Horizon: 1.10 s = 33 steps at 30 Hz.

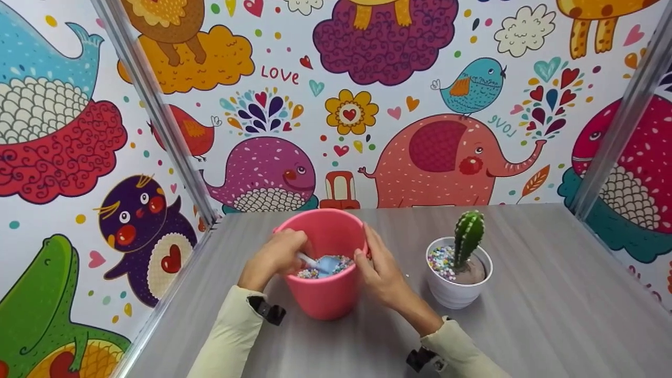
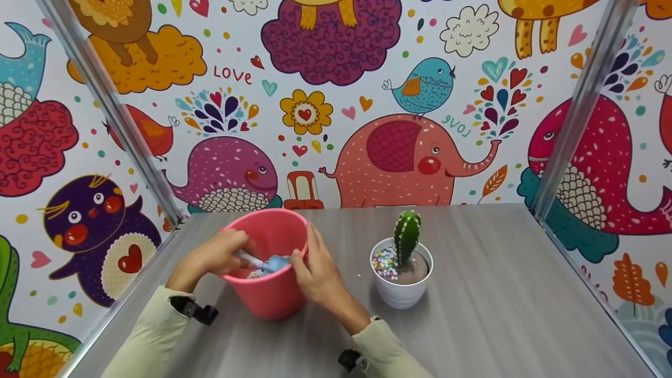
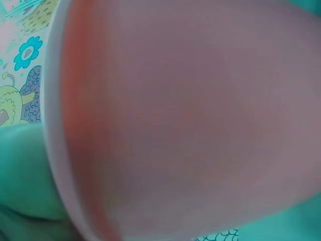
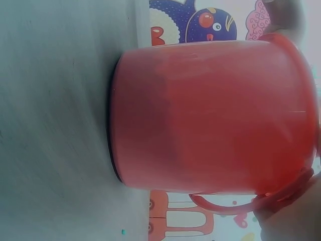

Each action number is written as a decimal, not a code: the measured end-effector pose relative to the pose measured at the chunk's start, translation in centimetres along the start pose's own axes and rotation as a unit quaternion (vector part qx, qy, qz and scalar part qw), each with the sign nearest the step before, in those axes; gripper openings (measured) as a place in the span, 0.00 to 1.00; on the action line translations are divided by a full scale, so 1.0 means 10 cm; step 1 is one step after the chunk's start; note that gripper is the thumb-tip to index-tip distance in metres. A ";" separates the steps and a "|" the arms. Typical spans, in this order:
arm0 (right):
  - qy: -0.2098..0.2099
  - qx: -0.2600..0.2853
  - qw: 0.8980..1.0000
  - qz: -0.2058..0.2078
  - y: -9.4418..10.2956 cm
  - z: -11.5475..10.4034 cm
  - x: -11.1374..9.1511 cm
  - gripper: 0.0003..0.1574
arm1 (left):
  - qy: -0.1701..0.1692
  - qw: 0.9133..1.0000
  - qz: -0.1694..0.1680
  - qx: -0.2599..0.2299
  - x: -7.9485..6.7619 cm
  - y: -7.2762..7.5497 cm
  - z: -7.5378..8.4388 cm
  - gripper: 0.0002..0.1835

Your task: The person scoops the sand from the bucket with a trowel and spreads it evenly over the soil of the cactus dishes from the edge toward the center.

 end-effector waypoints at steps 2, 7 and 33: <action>-0.003 0.001 1.000 -0.004 -0.01 -0.01 0.00 0.46 | 0.009 1.000 -0.011 -0.017 -0.02 0.01 -0.02 0.13; -0.007 0.001 1.000 -0.011 -0.02 -0.02 -0.01 0.46 | 0.038 0.996 -0.044 -0.074 -0.06 0.01 -0.07 0.10; 0.033 -0.013 0.999 -0.001 0.06 -0.02 0.01 0.44 | -0.025 0.995 0.037 -0.089 -0.27 0.15 -0.08 0.08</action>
Point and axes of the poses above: each hand's wrist, its own x-axis towards the middle knuckle, its own y-axis out of the back of the hand, z = x × y, the point moved 5 cm from there along x, towards the middle knuckle, and after that the axes turned 1 degree about x, right-handed, at the moved point
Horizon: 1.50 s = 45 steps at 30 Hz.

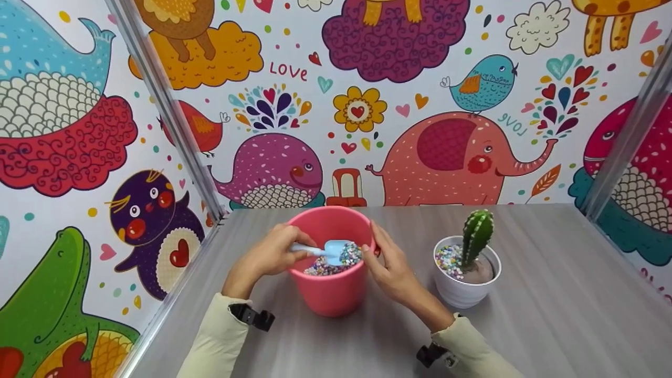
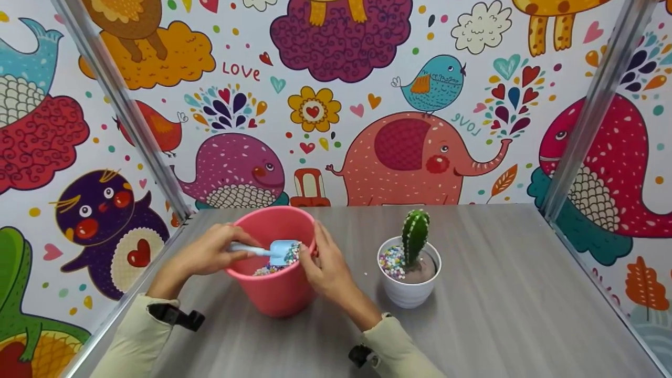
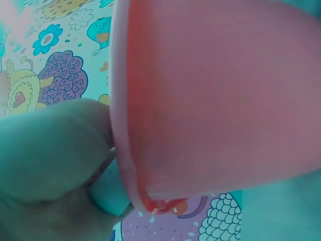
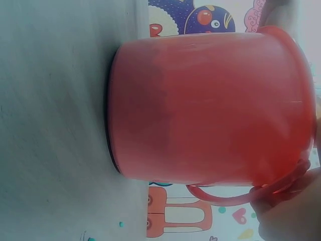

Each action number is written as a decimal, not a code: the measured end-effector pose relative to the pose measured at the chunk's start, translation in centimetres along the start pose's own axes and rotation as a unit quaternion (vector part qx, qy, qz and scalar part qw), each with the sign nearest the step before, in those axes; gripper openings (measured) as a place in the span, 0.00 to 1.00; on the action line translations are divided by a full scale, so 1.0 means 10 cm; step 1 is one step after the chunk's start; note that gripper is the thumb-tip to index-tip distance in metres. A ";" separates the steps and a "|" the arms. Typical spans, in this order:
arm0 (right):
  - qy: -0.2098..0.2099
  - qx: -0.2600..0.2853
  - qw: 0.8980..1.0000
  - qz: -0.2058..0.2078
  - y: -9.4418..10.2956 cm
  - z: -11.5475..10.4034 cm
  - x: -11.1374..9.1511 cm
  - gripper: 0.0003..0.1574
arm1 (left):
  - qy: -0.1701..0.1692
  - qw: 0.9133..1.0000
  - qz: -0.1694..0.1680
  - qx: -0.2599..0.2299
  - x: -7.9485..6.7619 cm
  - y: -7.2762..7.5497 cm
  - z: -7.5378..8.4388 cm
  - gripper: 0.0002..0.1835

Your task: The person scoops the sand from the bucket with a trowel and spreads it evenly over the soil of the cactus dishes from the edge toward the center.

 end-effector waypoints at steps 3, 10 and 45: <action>-0.003 -0.005 1.000 0.005 0.03 0.02 -0.01 0.44 | -0.004 1.000 0.012 0.005 0.00 -0.02 0.01 0.09; -0.015 0.012 1.000 0.011 0.08 0.05 0.00 0.45 | -0.005 0.999 0.039 0.015 -0.03 0.00 -0.01 0.09; -0.034 -0.049 0.996 -0.060 0.94 0.07 -0.57 0.33 | -0.030 0.991 0.127 0.030 -0.15 0.16 0.11 0.12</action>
Point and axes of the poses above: each hand's wrist, its own x-axis towards the middle knuckle, its own y-axis out of the back of the hand, z = x × y, the point moved 5 cm from there along x, towards the middle knuckle, and after that the axes turned 1 degree about x, right-handed, at the moved point
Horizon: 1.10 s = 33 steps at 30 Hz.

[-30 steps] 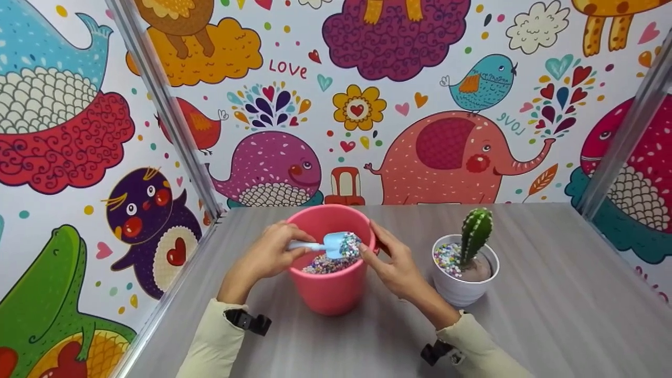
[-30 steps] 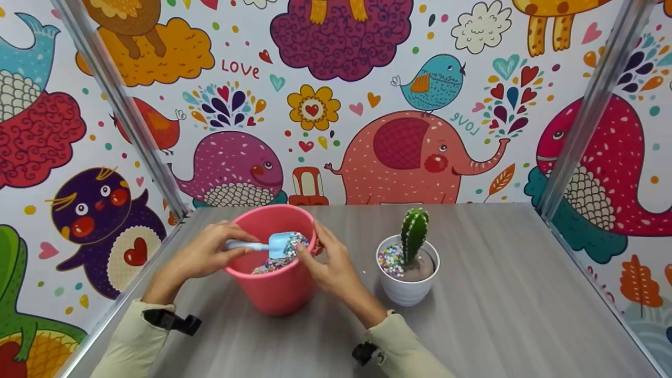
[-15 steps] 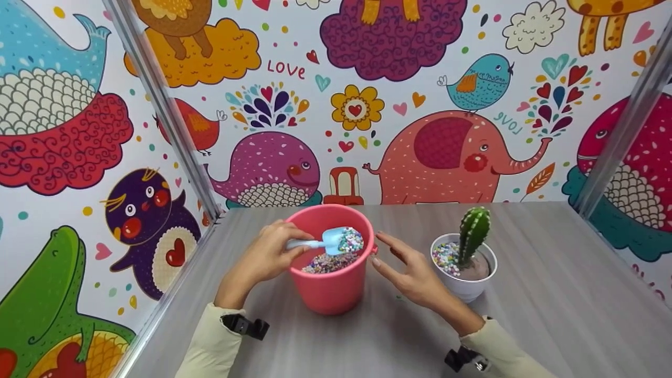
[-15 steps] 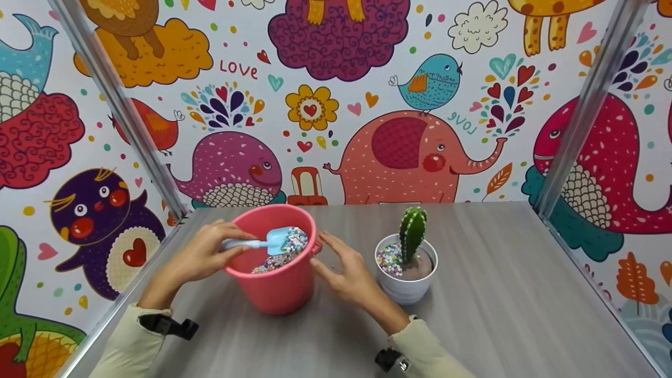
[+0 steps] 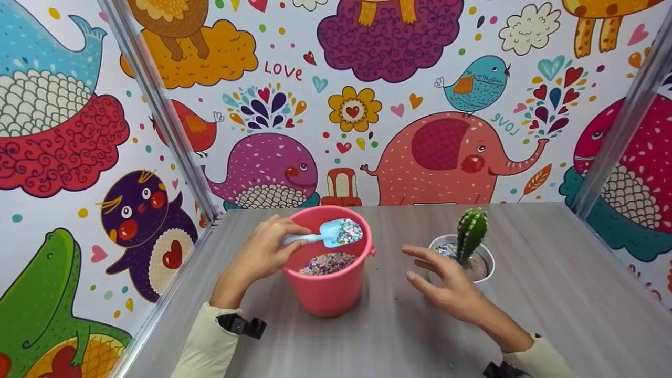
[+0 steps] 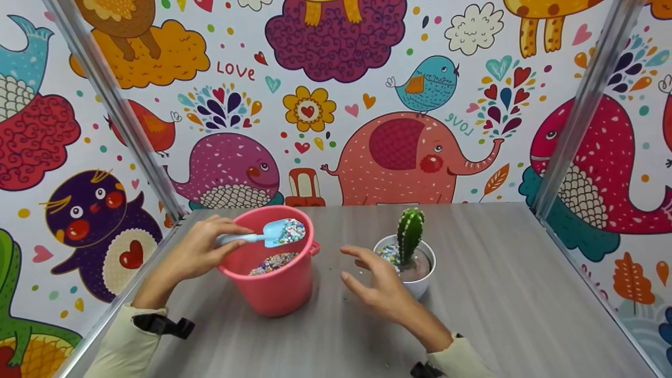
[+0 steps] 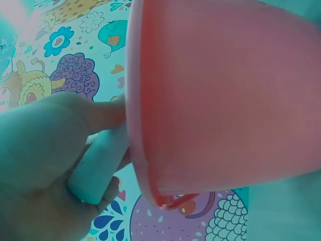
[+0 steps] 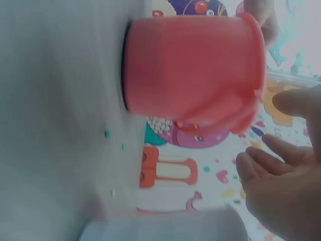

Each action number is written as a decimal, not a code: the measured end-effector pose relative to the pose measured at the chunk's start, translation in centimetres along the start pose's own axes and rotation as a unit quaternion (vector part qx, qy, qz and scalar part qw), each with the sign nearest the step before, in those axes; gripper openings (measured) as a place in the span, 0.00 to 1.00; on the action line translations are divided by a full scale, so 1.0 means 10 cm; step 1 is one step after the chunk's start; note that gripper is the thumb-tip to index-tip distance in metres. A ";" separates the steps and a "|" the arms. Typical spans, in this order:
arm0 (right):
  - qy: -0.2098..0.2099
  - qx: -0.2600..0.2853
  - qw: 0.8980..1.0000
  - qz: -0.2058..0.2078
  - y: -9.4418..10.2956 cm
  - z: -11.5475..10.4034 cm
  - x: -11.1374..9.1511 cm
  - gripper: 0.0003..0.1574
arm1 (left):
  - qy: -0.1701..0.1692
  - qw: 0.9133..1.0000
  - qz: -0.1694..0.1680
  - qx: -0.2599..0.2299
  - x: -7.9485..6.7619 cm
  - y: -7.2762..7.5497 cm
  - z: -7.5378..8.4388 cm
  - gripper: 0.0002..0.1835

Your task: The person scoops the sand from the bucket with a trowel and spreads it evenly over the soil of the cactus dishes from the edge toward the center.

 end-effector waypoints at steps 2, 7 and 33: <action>0.002 -0.016 1.000 0.014 0.11 0.01 -0.06 0.31 | -0.012 1.000 0.004 0.000 0.01 0.01 0.03 0.12; -0.001 -0.038 0.999 0.033 0.35 0.06 -0.22 0.28 | -0.018 1.000 0.002 -0.004 0.04 0.01 0.12 0.12; -0.013 -0.094 0.974 0.204 1.13 0.45 -0.45 0.05 | -0.084 0.995 -0.023 -0.047 0.36 -0.32 0.68 0.14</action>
Point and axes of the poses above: each hand's wrist, its own x-axis towards the middle knuckle, its own y-axis out of the back of the hand, z = x × y, the point moved 5 cm from there along x, towards the middle knuckle, and after that the axes turned 1 degree about x, right-handed, at the moved point
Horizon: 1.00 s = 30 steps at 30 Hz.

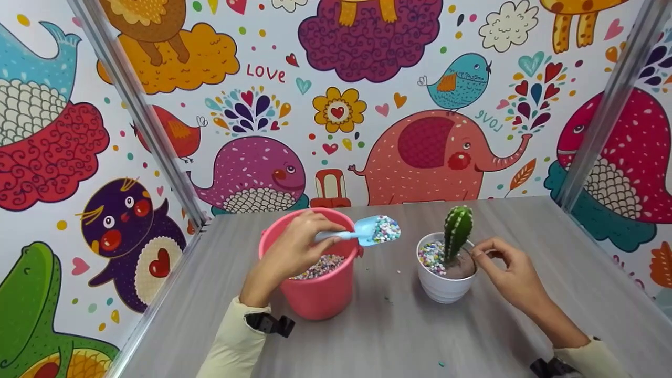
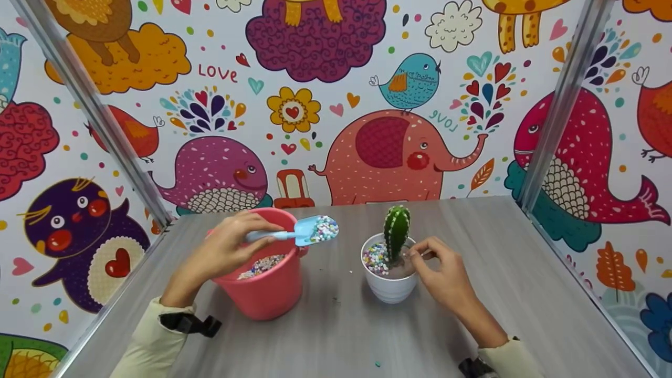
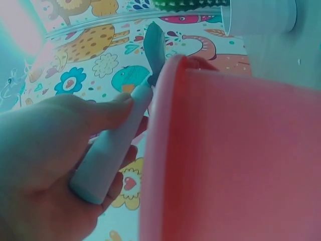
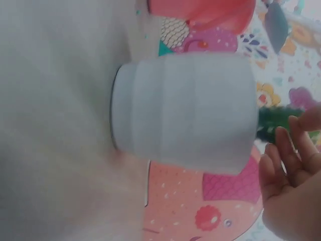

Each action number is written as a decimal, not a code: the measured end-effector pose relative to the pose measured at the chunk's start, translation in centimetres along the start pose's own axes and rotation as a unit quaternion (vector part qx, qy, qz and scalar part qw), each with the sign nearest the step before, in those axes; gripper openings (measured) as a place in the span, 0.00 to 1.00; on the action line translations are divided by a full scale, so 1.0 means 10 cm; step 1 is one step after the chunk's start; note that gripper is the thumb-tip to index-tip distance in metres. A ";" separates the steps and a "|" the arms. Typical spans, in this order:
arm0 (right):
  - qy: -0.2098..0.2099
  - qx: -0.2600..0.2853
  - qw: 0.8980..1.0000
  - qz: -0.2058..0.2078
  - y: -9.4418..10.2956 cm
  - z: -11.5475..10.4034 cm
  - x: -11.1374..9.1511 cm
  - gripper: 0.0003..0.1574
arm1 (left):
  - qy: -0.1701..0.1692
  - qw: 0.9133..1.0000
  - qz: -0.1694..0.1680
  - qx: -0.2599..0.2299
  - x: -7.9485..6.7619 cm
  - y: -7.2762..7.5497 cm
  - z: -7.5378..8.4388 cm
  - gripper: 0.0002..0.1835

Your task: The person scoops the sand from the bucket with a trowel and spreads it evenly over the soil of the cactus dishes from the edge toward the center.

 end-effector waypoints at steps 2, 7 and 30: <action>0.000 0.002 1.000 0.008 -0.01 0.06 0.03 0.04 | 0.001 1.000 -0.004 0.006 0.02 -0.04 0.02 0.14; -0.020 0.009 1.000 -0.005 -0.06 0.16 0.07 0.14 | 0.015 0.999 -0.024 0.017 0.08 -0.16 0.07 0.13; -0.092 0.010 0.977 -0.191 -0.33 0.50 -0.08 0.61 | -0.053 0.996 -0.074 0.025 0.32 -0.59 0.35 0.11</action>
Point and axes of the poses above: each hand's wrist, its own x-axis towards the middle knuckle, its own y-axis out of the back of the hand, z = x × y, the point moved 5 cm from there along x, towards the middle knuckle, and after that the axes turned 1 degree about x, right-handed, at the moved point
